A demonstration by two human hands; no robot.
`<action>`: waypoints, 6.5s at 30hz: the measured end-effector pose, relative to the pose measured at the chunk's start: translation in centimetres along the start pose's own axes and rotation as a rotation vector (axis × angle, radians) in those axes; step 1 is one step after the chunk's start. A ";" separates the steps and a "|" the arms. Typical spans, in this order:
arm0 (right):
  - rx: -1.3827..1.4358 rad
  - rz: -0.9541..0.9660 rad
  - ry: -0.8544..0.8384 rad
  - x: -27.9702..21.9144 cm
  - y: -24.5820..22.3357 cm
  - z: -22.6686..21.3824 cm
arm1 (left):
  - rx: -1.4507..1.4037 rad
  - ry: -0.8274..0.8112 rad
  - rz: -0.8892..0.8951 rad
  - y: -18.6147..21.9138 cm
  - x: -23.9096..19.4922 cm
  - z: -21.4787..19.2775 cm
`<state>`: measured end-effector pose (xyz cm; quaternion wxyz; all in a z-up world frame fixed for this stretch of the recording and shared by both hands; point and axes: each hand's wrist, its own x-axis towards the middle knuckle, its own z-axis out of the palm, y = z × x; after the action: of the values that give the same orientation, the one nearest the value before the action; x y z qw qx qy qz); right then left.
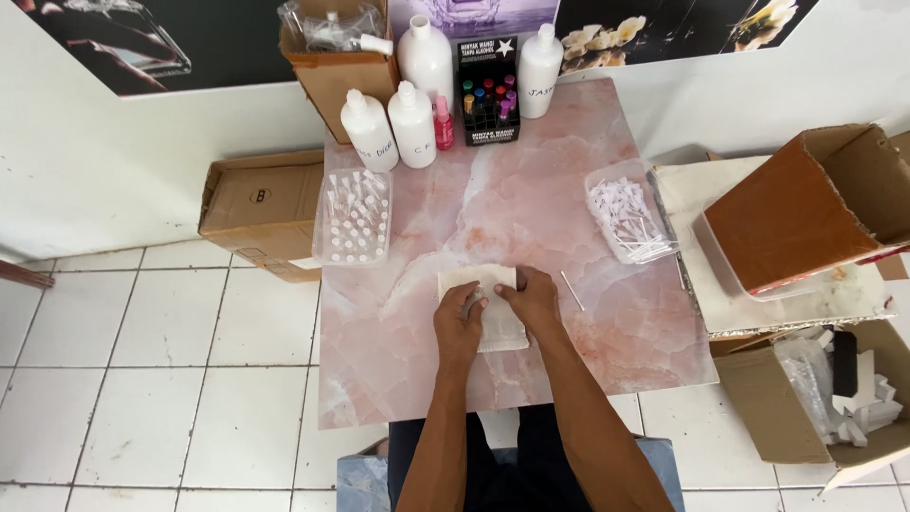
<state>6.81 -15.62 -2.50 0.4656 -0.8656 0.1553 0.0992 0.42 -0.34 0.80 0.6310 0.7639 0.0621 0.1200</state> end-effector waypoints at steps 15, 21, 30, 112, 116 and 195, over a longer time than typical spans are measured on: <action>0.510 -0.368 -0.053 -5.0 -2.6 0.6 | 0.178 0.124 0.265 -2.5 0.0 1.1; 0.246 -0.475 0.030 -4.2 -2.7 0.8 | 0.166 0.076 0.249 -0.7 -0.3 0.8; 0.320 -0.589 0.258 -3.7 -2.7 2.3 | 0.023 0.120 0.086 -0.2 -0.2 1.0; 0.448 -0.341 -0.002 -4.6 -1.0 -0.5 | -0.313 -0.021 -0.186 3.0 -0.6 0.7; 0.316 -0.159 -0.082 -4.8 -3.6 -1.8 | -0.259 -0.057 -0.192 3.9 -0.4 0.4; 0.625 -0.359 0.071 -5.4 0.2 -0.6 | -0.020 0.116 0.106 0.2 -1.4 2.6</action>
<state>1.73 -15.30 -0.59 0.7120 -0.6979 0.0398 -0.0664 -0.24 -3.18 0.42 0.6268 0.7515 0.0566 0.1980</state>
